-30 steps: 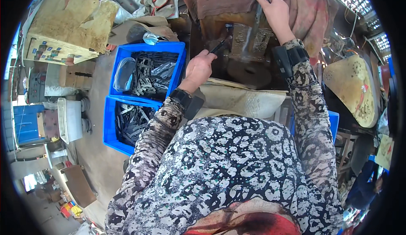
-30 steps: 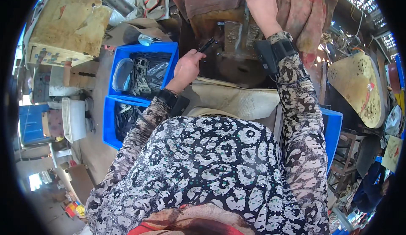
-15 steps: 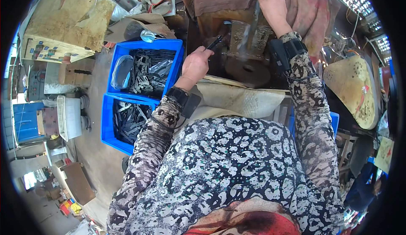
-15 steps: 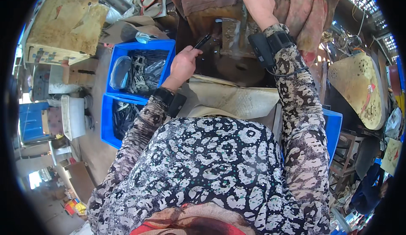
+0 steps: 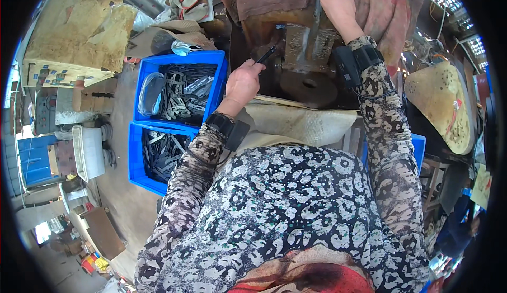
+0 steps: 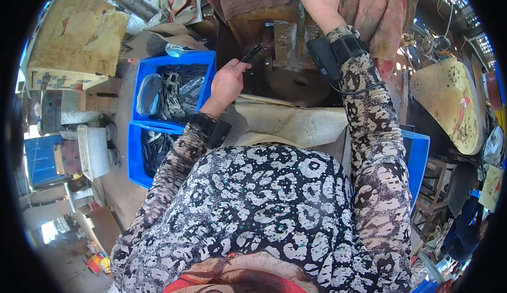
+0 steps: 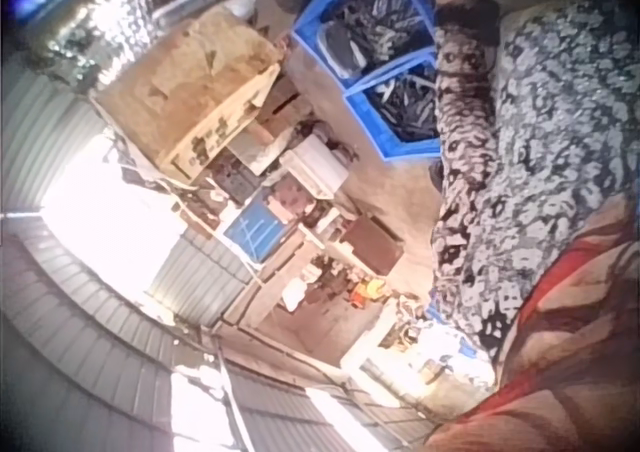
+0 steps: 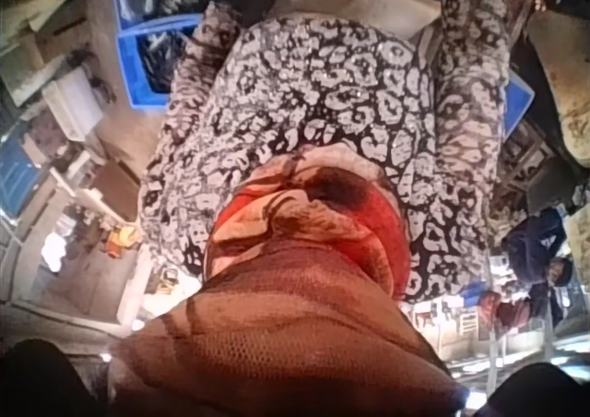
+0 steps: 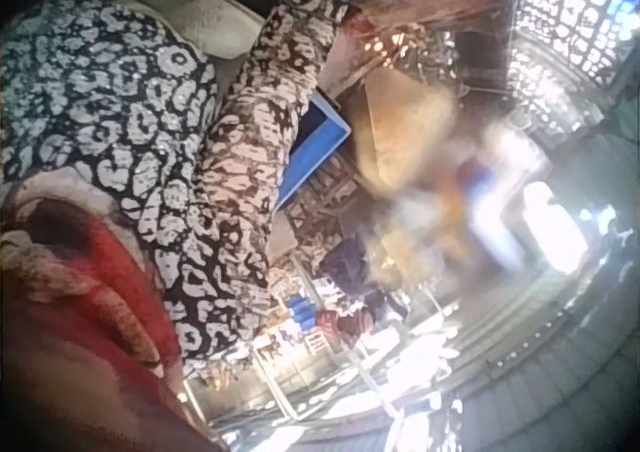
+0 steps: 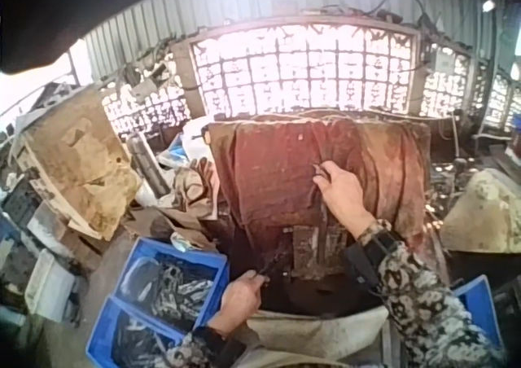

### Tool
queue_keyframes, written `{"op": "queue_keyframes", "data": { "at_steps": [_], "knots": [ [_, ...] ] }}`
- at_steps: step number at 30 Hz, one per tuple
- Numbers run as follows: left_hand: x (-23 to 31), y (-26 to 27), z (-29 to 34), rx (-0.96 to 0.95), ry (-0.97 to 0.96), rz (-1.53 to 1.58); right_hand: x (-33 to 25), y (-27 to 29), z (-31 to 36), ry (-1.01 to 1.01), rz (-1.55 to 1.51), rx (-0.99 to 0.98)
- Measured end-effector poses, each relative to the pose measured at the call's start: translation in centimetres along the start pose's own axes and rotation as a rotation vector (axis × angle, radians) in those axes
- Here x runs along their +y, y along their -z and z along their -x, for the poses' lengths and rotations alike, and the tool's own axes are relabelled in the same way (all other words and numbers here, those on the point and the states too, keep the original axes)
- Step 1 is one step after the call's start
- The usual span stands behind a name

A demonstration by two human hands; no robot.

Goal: The person picks up metal pieces from a blue bin, holds them against a grinding wheel while water flows over them, and then places the finished pieces into a separate blue bin.

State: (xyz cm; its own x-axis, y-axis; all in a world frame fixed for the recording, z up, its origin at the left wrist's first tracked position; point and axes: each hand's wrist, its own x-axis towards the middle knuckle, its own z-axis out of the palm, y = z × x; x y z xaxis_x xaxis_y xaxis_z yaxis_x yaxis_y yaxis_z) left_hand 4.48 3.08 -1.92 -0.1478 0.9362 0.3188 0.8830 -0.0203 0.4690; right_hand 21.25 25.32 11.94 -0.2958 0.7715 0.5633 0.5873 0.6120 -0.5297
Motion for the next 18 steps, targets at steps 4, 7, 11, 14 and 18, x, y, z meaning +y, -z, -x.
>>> {"op": "queue_keyframes", "data": {
  "at_steps": [4,7,11,14,18],
  "knots": [
    [0.5,-0.2,0.2,-0.024,-0.025,-0.013,1.1,0.1,0.1,0.028,-0.041,0.02],
    [0.8,-0.5,0.5,-0.057,-0.028,-0.026,1.9,0.0,0.1,-0.016,-0.014,-0.008],
    [1.2,-0.9,0.7,-0.098,-0.035,-0.044,2.7,0.3,0.4,-0.009,-0.041,0.001],
    [1.5,-1.2,0.9,-0.107,-0.051,-0.053,2.9,0.7,0.9,-0.005,-0.049,0.013],
    [2.0,-1.3,0.8,-0.138,-0.041,-0.091,2.9,1.2,1.1,-0.012,-0.073,0.045]
  ]
}}
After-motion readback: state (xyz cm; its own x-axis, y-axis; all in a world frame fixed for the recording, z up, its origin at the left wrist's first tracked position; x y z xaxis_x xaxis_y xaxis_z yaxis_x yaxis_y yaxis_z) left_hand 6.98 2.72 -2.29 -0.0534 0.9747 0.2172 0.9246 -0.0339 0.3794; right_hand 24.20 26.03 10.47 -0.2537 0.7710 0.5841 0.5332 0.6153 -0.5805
